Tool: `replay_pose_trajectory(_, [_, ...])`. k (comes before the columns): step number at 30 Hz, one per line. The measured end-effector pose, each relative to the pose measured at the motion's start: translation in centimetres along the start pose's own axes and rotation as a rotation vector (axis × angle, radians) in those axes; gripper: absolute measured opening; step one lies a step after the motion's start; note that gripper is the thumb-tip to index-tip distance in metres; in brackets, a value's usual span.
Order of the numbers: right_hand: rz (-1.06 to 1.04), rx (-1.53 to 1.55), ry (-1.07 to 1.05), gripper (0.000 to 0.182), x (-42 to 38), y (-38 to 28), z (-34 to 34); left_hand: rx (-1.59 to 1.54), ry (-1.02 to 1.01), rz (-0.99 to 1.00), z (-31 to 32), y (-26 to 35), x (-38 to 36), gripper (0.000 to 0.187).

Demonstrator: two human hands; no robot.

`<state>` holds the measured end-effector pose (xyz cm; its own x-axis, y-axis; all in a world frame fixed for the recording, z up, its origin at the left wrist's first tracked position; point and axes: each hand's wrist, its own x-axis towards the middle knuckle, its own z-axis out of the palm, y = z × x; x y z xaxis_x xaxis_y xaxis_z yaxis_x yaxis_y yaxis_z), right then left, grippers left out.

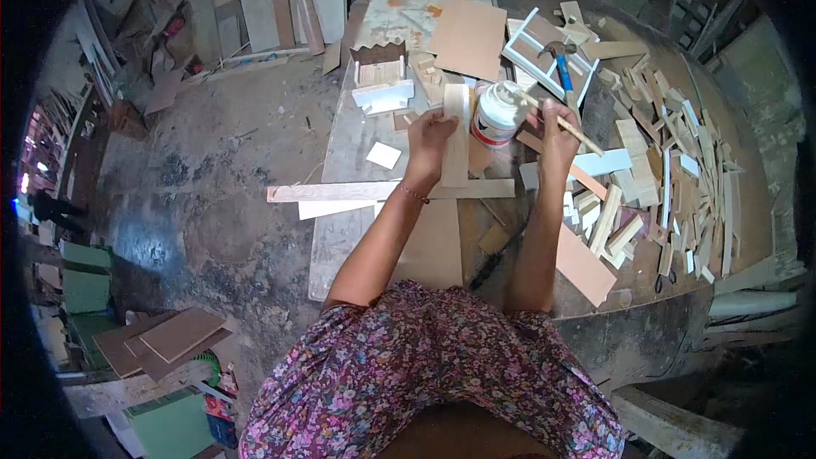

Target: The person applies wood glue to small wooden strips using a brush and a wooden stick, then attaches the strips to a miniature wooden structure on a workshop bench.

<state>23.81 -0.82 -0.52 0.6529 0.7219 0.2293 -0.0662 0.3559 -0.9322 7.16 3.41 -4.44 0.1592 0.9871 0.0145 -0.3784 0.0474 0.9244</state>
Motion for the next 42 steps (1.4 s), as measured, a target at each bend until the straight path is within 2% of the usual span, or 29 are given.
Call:
replay_pose_trajectory(3, [0.058,-0.004,-0.091,0.024,2.2,0.5,-0.6,0.0,0.008,-0.038,1.2,-1.5,1.5,0.023])
replay_pose_trajectory(4, [0.065,-0.04,-0.05,0.024,2.5,0.5,-0.3,-0.02,0.006,-0.04,1.6,-1.5,1.7,0.024])
replay_pose_trajectory(7, [-0.147,-0.588,-0.122,0.023,4.4,1.8,-0.5,-0.06,0.005,-0.056,2.4,-2.4,2.7,0.026])
replay_pose_trajectory(8, [-0.246,-0.671,-0.132,0.022,5.0,2.5,-0.3,-0.056,0.009,-0.064,2.3,-3.5,3.4,0.027])
replay_pose_trajectory(11, [-0.264,-0.853,-0.157,0.022,5.8,2.6,0.7,-0.067,0.011,-0.095,2.7,-3.4,3.8,0.026])
replay_pose_trajectory(12, [-0.175,-0.873,-0.186,0.021,6.3,2.9,0.8,-0.076,0.01,-0.109,2.9,-3.2,3.8,0.025])
replay_pose_trajectory(15, [-0.292,-0.978,-0.248,0.018,7.0,3.7,1.1,-0.1,-0.039,-0.063,2.7,-4.3,4.4,0.023])
replay_pose_trajectory(18, [-0.358,-1.002,-0.288,0.014,7.3,3.8,1.2,-0.108,-0.011,-0.124,3.0,-4.3,4.5,0.022])
replay_pose_trajectory(21, [-0.276,-1.046,-0.344,0.013,7.6,4.0,1.1,-0.168,-0.034,-0.117,3.7,-3.4,4.1,0.021])
replay_pose_trajectory(24, [-0.376,-1.07,-0.381,0.016,8.3,6.2,0.8,-0.117,0.024,-0.105,3.6,-4.1,4.3,0.021])
replay_pose_trajectory(30, [-0.402,-1.129,-0.437,0.017,8.0,5.7,1.1,-0.179,-0.006,-0.135,2.8,-4.3,4.1,0.023])
replay_pose_trajectory(36, [-0.603,-1.071,-0.314,0.025,8.3,3.7,1.6,-0.118,0.025,-0.167,2.6,-3.8,3.7,0.025])
replay_pose_trajectory(39, [-0.532,-1.098,-0.313,0.022,7.7,0.9,1.9,-0.125,0.025,-0.155,2.7,-3.7,3.4,0.026])
replay_pose_trajectory(42, [-0.555,-0.978,-0.205,0.016,6.6,-1.4,1.9,-0.213,0.009,-0.112,2.1,-3.6,3.4,0.027])
